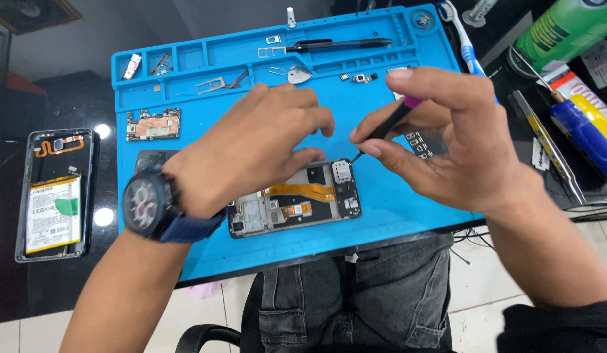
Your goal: The person uses a screwdriver to remove screws from a disassembled smartphone placed on a blue work mat. They carefully unscrew components and place the screws on the mat while handling the phone's internal parts.
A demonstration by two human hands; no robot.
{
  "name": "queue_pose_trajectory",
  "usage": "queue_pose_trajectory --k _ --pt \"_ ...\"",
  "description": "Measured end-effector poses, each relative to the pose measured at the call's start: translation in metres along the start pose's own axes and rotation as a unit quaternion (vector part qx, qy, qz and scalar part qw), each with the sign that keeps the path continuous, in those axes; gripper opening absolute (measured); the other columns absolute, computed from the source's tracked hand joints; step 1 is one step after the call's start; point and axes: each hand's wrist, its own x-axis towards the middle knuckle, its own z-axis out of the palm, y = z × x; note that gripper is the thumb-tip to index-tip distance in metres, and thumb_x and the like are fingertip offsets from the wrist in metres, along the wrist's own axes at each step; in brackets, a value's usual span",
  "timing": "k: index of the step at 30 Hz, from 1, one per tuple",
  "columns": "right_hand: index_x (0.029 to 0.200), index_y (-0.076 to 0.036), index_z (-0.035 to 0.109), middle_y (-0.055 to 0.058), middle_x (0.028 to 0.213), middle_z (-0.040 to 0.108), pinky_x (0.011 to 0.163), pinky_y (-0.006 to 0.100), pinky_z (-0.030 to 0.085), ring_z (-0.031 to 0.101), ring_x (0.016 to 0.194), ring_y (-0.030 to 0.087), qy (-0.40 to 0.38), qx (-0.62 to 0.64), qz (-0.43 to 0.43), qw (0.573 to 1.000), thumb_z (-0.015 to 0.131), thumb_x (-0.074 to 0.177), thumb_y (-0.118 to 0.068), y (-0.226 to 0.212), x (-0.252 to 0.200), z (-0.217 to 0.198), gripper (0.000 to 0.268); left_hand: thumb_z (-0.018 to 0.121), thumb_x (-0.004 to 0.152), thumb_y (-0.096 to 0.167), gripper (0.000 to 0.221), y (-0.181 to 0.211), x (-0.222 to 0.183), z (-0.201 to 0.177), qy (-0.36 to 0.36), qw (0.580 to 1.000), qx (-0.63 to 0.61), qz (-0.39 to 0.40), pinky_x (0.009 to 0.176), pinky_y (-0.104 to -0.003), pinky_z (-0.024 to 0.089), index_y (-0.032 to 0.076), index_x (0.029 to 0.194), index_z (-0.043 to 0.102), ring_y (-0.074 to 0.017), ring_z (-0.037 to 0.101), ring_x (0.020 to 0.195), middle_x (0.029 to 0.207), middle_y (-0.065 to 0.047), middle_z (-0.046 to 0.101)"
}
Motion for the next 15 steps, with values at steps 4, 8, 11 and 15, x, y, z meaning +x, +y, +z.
queue_pose_trajectory --k 4,8,11,15 --pt "0.146 -0.003 0.034 0.025 0.141 0.046 0.091 0.034 0.072 0.083 0.112 0.032 -0.023 -0.028 0.036 0.999 0.079 0.101 0.006 0.011 0.01 0.001 0.065 0.082 0.088 0.031 0.027 -0.01 0.004 0.014 -0.034 0.993 -0.115 0.015 0.074 -0.048 0.047 0.015 0.109 0.073 -0.0305 0.066 0.092 0.1 -0.005 0.071" --pt "0.143 -0.003 0.037 0.023 0.126 0.059 0.093 0.035 0.069 0.082 0.108 0.028 -0.035 -0.032 0.074 0.996 0.076 0.101 0.005 0.021 0.003 0.015 0.059 0.075 0.094 0.033 0.027 -0.018 -0.007 0.036 -0.022 0.993 -0.114 0.017 0.073 -0.046 0.042 0.016 0.115 0.073 -0.0277 0.06 0.094 0.101 -0.002 0.064" --pt "0.142 -0.002 0.038 0.023 0.127 0.061 0.094 0.037 0.07 0.081 0.109 0.028 -0.031 -0.061 0.066 0.995 0.075 0.102 0.006 0.025 -0.005 0.019 0.056 0.071 0.098 0.029 0.025 -0.014 -0.012 0.043 0.01 0.994 -0.104 0.043 0.069 -0.045 0.041 0.015 0.118 0.072 -0.0286 0.059 0.089 0.096 -0.004 0.06" --pt "0.14 -0.002 0.04 0.023 0.131 0.059 0.094 0.035 0.068 0.082 0.107 0.028 -0.021 -0.081 0.087 0.993 0.075 0.102 0.003 0.028 -0.009 0.019 0.052 0.067 0.1 0.022 0.024 -0.01 -0.013 0.047 0.012 0.994 -0.095 0.053 0.067 -0.044 0.037 0.015 0.123 0.069 -0.0291 0.054 0.085 0.092 -0.005 0.055"
